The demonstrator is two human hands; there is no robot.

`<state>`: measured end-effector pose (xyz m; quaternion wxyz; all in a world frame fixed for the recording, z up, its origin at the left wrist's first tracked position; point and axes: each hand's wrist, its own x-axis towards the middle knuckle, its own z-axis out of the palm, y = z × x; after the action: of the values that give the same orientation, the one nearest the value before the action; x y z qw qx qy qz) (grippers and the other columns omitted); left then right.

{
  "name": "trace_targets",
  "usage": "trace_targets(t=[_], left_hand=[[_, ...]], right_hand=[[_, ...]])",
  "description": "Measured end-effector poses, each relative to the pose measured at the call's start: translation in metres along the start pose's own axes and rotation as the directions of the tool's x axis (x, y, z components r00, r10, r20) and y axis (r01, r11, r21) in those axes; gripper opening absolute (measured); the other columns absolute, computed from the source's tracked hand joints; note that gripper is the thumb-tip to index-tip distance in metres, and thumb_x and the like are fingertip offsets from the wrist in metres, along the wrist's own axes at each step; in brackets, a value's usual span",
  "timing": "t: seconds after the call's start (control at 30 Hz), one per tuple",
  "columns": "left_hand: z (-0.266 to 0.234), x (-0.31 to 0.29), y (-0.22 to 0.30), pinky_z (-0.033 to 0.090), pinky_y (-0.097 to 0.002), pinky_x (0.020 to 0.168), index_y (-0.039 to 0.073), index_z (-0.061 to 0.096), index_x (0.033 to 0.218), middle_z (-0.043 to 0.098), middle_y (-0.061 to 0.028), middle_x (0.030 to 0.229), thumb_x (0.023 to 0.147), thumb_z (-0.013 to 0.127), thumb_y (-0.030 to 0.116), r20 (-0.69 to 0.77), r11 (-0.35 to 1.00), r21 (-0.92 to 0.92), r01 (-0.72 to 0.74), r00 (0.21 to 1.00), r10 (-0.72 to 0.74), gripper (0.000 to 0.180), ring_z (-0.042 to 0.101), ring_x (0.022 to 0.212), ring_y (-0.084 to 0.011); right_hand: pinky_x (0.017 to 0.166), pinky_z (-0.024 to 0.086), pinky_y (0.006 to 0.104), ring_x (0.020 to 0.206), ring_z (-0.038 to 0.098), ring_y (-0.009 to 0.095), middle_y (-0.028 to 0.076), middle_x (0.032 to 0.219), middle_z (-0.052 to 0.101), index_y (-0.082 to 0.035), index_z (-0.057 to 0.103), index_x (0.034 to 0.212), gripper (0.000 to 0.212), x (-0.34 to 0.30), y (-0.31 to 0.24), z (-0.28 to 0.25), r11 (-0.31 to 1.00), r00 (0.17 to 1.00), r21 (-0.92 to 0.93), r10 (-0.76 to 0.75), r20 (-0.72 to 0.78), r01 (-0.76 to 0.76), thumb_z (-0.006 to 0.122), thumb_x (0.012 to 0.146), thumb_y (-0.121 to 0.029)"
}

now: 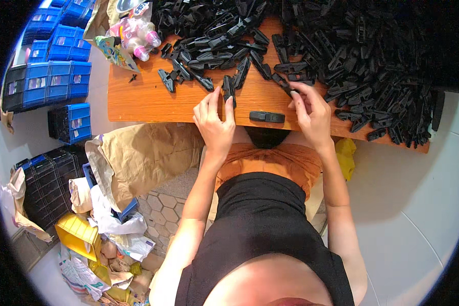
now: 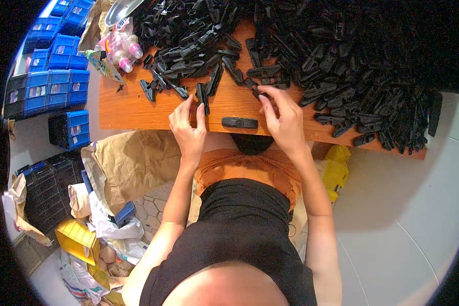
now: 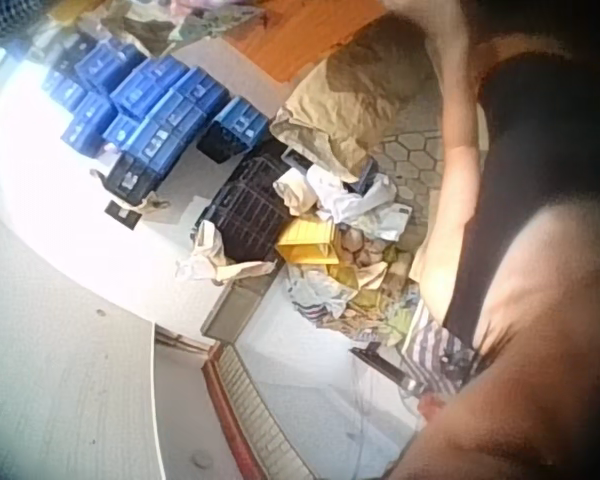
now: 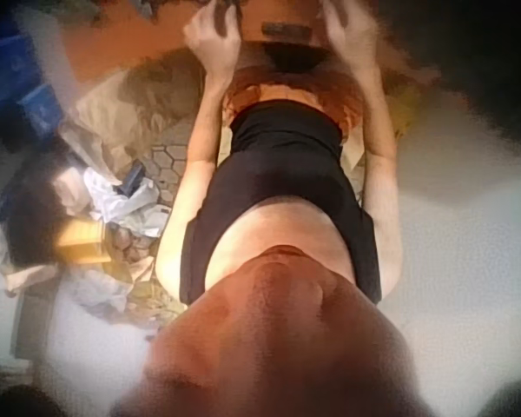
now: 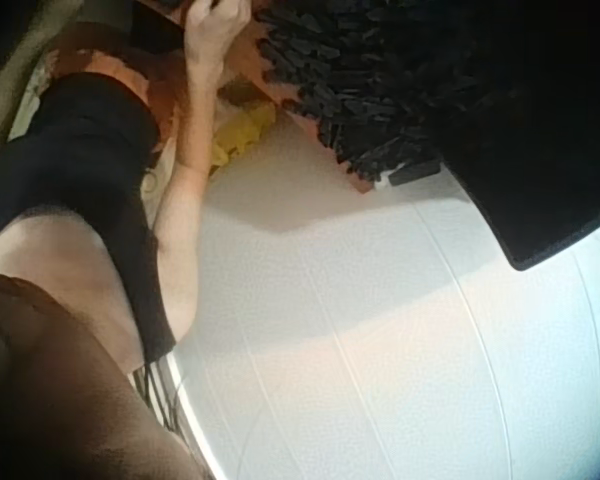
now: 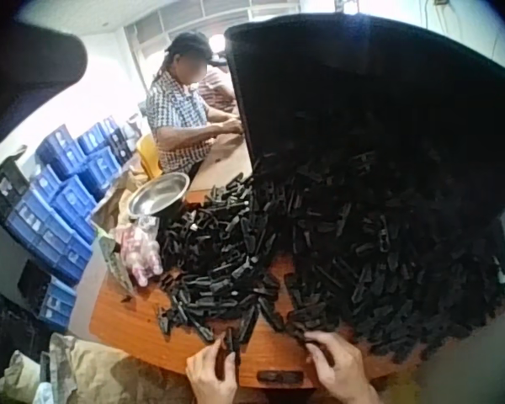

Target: The person assembles small black plastic components by hand at a workstation.

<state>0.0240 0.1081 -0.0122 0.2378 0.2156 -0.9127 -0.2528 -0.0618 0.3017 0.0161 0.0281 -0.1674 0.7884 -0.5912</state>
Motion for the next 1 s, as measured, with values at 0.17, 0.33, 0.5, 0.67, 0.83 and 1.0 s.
trace_targets(t=[0.17, 0.33, 0.5, 0.67, 0.83, 1.0], left_hand=[[-0.002, -0.001, 0.017, 0.034, -0.0404, 0.092, 0.007, 0.062, 0.116, 0.060, -0.0080, 0.096, 0.087, 0.064, 0.024, 0.032, 0.994, 0.105, 0.016, 0.999, -0.019, 0.034, 0.054, 0.095, -0.0246], [-0.004, -0.006, 0.014, 0.035, -0.0395, 0.089, 0.007, 0.063, 0.113, 0.062, -0.0053, 0.096, 0.087, 0.063, 0.020, 0.056, 0.991, 0.129, 0.034, 0.998, -0.041, 0.030, 0.056, 0.093, -0.0232], [-0.021, -0.017, -0.004, 0.040, -0.0378, 0.082, 0.005, 0.067, 0.110, 0.059, -0.0091, 0.095, 0.084, 0.066, 0.012, 0.077, 0.997, 0.020, -0.077, 0.994, 0.075, 0.027, 0.055, 0.091, -0.0265], [-0.024, -0.014, -0.001, 0.044, -0.0369, 0.089, 0.008, 0.070, 0.105, 0.064, -0.0088, 0.103, 0.080, 0.067, 0.005, 0.109, 0.978, -0.149, -0.147, 0.980, 0.164, 0.025, 0.057, 0.099, -0.0273], [-0.013, -0.005, 0.010, 0.045, -0.0357, 0.086, 0.009, 0.072, 0.102, 0.066, -0.0083, 0.104, 0.079, 0.069, 0.006, 0.149, 0.965, -0.185, -0.184, 0.966, 0.212, 0.024, 0.058, 0.096, -0.0267], [-0.004, 0.008, 0.012, 0.047, -0.0370, 0.084, 0.008, 0.072, 0.099, 0.068, -0.0072, 0.102, 0.078, 0.069, 0.005, 0.185, 0.935, -0.251, -0.249, 0.936, 0.299, 0.022, 0.060, 0.093, -0.0265]], right_hand=[[0.063, 0.052, 0.0262, 0.072, 0.064, 0.015, 0.012, 0.100, 0.064, 0.001, 0.061, 0.109, 0.022, -0.004, 0.005, -0.001, 0.999, 1.000, 0.040, -0.027, 0.013, 0.027, 0.061, 0.087, 0.001], [0.066, 0.052, 0.0272, 0.078, 0.066, 0.017, 0.012, 0.102, 0.065, 0.001, 0.062, 0.106, 0.022, -0.008, 0.013, 0.004, 1.000, 0.998, 0.000, 0.010, 0.056, -0.010, 0.065, 0.085, -0.002], [0.071, 0.052, 0.0319, 0.082, 0.066, 0.026, 0.014, 0.098, 0.064, 0.001, 0.064, 0.101, 0.021, -0.005, 0.013, 0.006, 1.000, 0.990, -0.020, 0.015, 0.143, -0.012, 0.069, 0.080, -0.003], [0.074, 0.051, 0.0339, 0.089, 0.063, 0.030, 0.013, 0.096, 0.061, 0.000, 0.064, 0.100, 0.024, -0.002, 0.012, 0.004, 0.982, 0.965, -0.046, -0.172, 0.195, 0.185, 0.070, 0.077, 0.000], [0.075, 0.052, 0.0316, 0.087, 0.064, 0.024, 0.012, 0.097, 0.063, 0.000, 0.066, 0.101, 0.028, -0.011, 0.008, -0.002, 0.984, 0.920, 0.008, -0.171, 0.352, 0.180, 0.071, 0.074, 0.003], [0.076, 0.051, 0.0309, 0.088, 0.064, 0.023, 0.012, 0.098, 0.063, -0.001, 0.067, 0.103, 0.028, -0.009, 0.009, -0.002, 0.989, 0.946, 0.051, -0.148, 0.290, 0.139, 0.071, 0.075, 0.002]])
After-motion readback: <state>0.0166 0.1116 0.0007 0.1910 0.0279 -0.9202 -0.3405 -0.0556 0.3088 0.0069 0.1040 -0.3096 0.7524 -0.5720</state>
